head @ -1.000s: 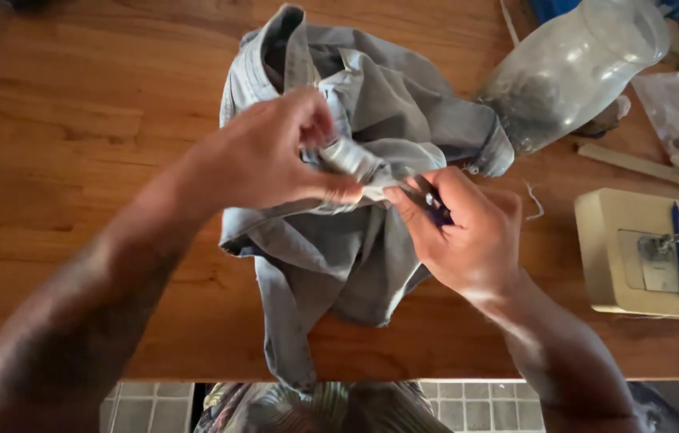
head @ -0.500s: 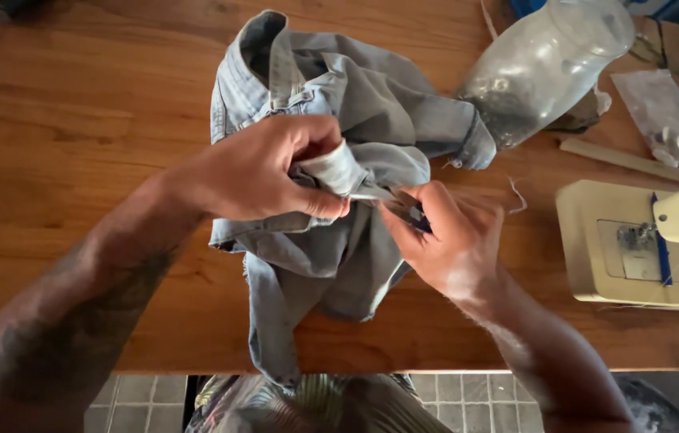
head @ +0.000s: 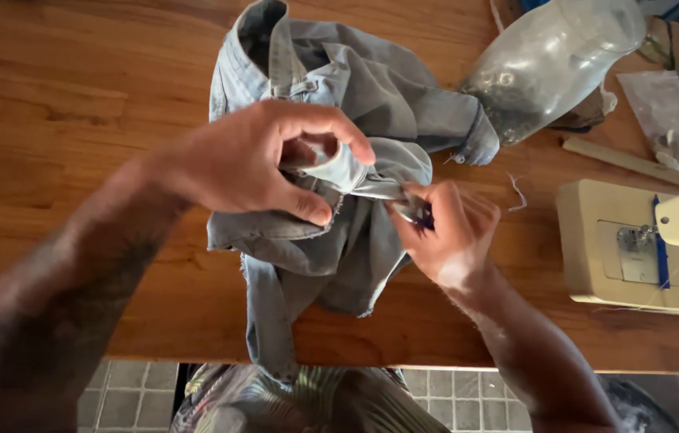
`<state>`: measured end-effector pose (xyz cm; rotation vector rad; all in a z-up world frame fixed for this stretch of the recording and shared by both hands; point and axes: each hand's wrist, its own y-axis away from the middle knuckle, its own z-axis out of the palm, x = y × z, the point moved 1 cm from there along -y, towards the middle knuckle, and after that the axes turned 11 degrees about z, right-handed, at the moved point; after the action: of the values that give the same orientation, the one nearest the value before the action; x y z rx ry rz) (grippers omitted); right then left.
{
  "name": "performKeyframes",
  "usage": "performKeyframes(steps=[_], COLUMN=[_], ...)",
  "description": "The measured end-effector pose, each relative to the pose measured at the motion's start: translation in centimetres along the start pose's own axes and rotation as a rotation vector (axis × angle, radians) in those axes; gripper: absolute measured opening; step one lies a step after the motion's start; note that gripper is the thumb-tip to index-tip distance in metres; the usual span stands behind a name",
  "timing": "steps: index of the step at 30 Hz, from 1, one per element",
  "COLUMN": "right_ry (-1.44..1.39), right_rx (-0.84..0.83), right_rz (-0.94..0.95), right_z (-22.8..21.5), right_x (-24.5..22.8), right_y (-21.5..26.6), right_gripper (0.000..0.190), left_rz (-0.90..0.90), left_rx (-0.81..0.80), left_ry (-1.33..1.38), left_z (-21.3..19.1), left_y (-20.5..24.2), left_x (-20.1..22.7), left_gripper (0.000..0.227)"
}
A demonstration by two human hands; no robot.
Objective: Using a seam ripper to remove stitches from a pair of denim jeans
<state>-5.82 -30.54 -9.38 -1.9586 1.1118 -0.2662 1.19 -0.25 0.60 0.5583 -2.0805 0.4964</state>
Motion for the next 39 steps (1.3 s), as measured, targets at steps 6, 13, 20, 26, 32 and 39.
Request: performKeyframes(steps=[6,13,20,26,32,39], right_ry=[0.138,-0.027,-0.216,-0.372,-0.430,-0.346], right_rx=[0.119,-0.038,-0.257,-0.386,-0.396,-0.364], right_rz=[-0.103,0.106,0.350,0.591,0.579,0.554], right_z=[-0.3,-1.7,-3.7,-3.9,-3.0,-2.8], right_x=[-1.1,-2.4,-2.3,-1.1,-1.0,-0.5], right_y=[-0.4,-1.8,-4.7,-6.3,-6.7,-6.5], right_gripper=[0.042,0.034,0.050,0.050,0.047,0.041], left_rz=[-0.071,-0.192,-0.156,-0.043,0.321,0.208], left_rx=[-0.061,-0.113,-0.053,0.095,0.250,0.376], left_ry=[0.135,0.222,0.171,-0.097,-0.332,-0.056], left_z=[-0.4,0.1,-0.1,0.0,0.6,1.2], left_y=[-0.2,-0.6,-0.1,0.7,0.7,0.9], left_x=[-0.1,-0.7,0.5,1.6,-1.5,-2.3], left_gripper=[0.058,0.036,0.054,0.025,0.016,0.015])
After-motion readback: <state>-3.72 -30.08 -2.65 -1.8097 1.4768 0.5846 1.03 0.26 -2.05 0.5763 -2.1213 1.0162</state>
